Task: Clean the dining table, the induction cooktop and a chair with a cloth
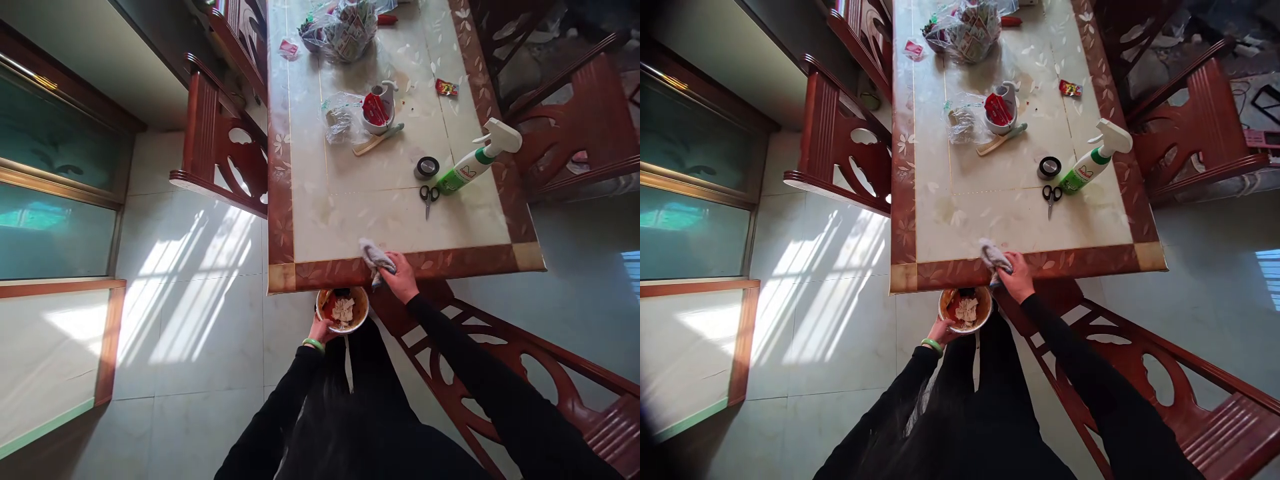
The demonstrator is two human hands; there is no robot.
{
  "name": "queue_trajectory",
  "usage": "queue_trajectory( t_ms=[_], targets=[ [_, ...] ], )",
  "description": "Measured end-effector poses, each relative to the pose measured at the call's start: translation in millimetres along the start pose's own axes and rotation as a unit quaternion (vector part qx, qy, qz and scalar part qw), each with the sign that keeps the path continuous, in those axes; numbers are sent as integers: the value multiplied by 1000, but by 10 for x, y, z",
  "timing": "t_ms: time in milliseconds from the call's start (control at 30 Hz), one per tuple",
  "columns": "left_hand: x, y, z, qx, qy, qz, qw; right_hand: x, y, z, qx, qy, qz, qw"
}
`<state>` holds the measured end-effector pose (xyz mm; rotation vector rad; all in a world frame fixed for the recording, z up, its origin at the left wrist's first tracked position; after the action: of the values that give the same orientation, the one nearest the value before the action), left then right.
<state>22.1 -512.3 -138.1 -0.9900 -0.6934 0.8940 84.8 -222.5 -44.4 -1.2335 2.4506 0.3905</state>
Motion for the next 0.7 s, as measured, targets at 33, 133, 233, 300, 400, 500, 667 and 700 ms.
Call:
queue_trajectory(
  t_ms=[33, 133, 233, 300, 400, 500, 667, 700],
  targets=[
    [0, 4, -4, -4, -1, 8, 1000, -141, 54, 122, 2, -39, 5, 999],
    [-9, 19, -21, -13, 0, 28, 1000, -285, 118, 409, -13, -181, -51, 982],
    [-28, 29, -40, -24, 10, 37, 999, -106, 303, 497, -3, -278, -66, 958],
    [-37, 23, -43, -33, 18, 42, 998, 89, 630, 458, 11, -311, -49, 949],
    [-16, -6, -16, -29, 22, 37, 999, 329, 1218, 361, -1, -320, -46, 946],
    [32, -48, 28, -32, 24, 53, 998, 293, 1344, 323, -9, -310, -48, 949],
    [92, -84, 55, -30, 11, 7, 999, -224, 304, 415, -7, -296, -87, 951],
    [93, -81, 49, -32, 10, -3, 999, -286, 169, 437, -8, -292, -87, 952]
  ],
)
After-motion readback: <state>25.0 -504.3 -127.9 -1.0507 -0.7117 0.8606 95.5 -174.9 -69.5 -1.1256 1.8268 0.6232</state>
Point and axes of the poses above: each hand's wrist, its own y-axis towards the middle knuckle, its own x-axis out of the palm, z = x × y, the point moved 2 cm from there along y, towards the middle knuckle, and after that the axes turned 13 degrees about y, right-handed, at the moved point
